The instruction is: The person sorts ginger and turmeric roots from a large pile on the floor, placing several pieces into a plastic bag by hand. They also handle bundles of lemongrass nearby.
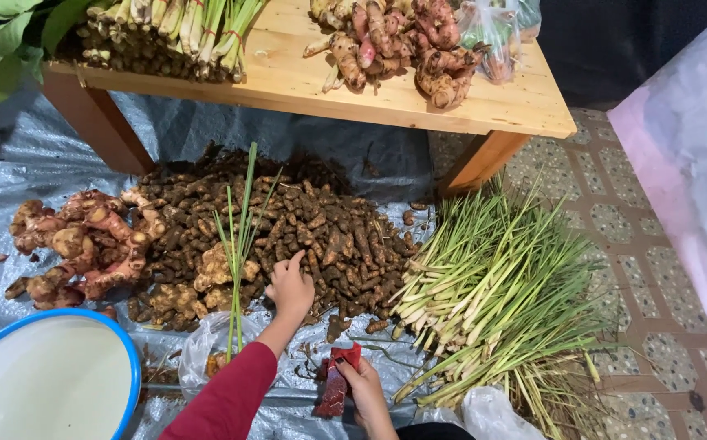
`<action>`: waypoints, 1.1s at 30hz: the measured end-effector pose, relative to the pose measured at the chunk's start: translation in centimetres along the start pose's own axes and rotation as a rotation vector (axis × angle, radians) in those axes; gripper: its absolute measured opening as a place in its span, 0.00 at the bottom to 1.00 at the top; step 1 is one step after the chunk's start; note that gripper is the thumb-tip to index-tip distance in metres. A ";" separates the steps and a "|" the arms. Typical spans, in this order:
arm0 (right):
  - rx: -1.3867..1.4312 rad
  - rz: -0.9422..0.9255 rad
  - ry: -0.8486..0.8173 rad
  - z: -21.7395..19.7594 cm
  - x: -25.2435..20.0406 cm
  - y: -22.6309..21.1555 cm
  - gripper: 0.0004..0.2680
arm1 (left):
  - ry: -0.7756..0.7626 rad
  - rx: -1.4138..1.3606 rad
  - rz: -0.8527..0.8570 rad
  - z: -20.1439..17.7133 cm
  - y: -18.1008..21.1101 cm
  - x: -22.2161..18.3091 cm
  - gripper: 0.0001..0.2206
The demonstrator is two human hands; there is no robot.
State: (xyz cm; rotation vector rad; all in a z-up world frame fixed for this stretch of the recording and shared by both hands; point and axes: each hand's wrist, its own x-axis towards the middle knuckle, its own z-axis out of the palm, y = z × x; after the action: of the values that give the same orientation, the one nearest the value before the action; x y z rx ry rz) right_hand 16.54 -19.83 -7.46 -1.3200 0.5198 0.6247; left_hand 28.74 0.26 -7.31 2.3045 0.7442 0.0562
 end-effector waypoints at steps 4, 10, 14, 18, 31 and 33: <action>0.018 0.038 0.008 0.3 -0.5 -0.6 0.09 | 0.033 0.066 0.030 1.3 -0.3 0.4 0.30; 0.032 0.034 -0.001 0.1 0.1 -0.1 0.09 | 0.096 0.047 0.078 0.7 0.6 0.4 0.22; -0.029 0.036 0.000 0.4 -0.2 -0.4 0.09 | 0.092 -0.001 0.071 -0.5 0.8 0.2 0.13; -0.023 0.005 -0.007 0.1 0.3 0.3 0.09 | 0.006 -0.304 0.067 -2.5 1.1 -1.1 0.14; 0.282 -0.103 -0.047 -0.1 0.3 0.6 0.09 | -0.149 -0.958 -0.232 -9.8 1.2 -11.1 0.15; 0.349 -0.083 -0.080 0.4 -1.3 -1.1 0.14 | -0.188 -1.168 -0.288 -9.7 0.0 -12.0 0.15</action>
State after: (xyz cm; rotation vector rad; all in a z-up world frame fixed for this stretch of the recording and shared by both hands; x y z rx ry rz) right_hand 16.33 -19.74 -5.75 -0.9783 0.4808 0.4902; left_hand 16.46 -0.15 1.93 1.0712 0.6705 0.1059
